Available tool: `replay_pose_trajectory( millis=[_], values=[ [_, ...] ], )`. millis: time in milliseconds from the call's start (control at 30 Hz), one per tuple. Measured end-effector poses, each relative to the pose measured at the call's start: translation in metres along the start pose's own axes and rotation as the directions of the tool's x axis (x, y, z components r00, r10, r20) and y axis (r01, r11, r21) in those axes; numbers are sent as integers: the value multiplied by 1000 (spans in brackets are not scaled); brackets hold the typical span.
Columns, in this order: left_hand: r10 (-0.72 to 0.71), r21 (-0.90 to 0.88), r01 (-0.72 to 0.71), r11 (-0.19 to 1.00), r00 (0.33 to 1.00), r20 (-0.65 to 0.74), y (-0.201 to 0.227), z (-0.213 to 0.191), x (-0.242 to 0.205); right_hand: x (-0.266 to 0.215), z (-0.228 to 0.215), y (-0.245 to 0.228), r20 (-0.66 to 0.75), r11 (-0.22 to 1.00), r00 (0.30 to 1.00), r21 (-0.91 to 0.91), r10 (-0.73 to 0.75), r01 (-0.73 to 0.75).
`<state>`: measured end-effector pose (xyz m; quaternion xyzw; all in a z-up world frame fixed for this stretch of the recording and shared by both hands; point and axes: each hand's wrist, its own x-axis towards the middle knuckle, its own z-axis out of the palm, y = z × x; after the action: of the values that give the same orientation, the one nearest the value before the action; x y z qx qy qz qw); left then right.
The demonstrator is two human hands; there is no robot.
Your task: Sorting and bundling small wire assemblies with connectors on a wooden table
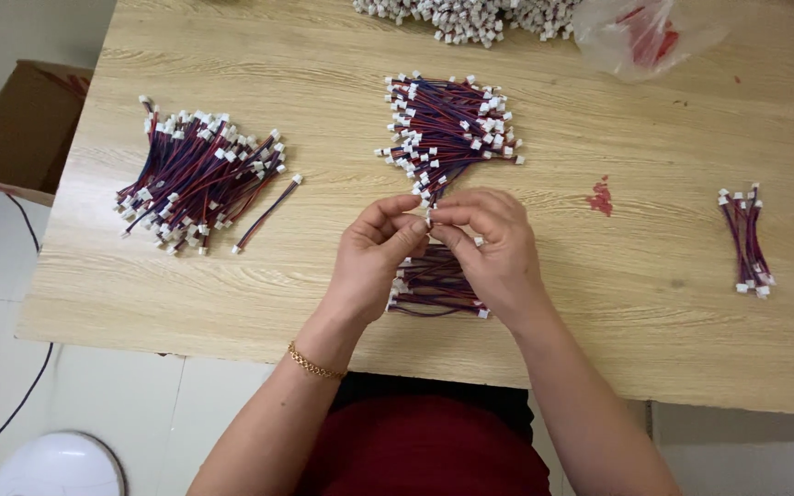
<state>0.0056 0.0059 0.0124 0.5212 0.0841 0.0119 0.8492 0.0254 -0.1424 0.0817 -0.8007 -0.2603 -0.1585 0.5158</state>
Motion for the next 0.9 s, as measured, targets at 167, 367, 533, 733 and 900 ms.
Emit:
replay_pose_trajectory(
  millis=[167,367,533,733,900],
  values=[
    [5,15,-5,1000,999,35,4,-1,0,-7,6,15,40,978,987,136,157,-161],
    [-14,29,12,1000,997,78,8,-6,4,-8,5,19,58,941,959,182,278,-284],
    [-30,52,23,998,992,125,12,-9,8,-1,8,20,60,955,974,189,220,-228],
    [-67,97,53,994,986,153,14,-13,9,0,2,28,143,961,973,185,182,-206],
    [-54,117,35,993,986,161,29,-17,7,0,-7,23,272,910,927,255,257,-327]
  ],
)
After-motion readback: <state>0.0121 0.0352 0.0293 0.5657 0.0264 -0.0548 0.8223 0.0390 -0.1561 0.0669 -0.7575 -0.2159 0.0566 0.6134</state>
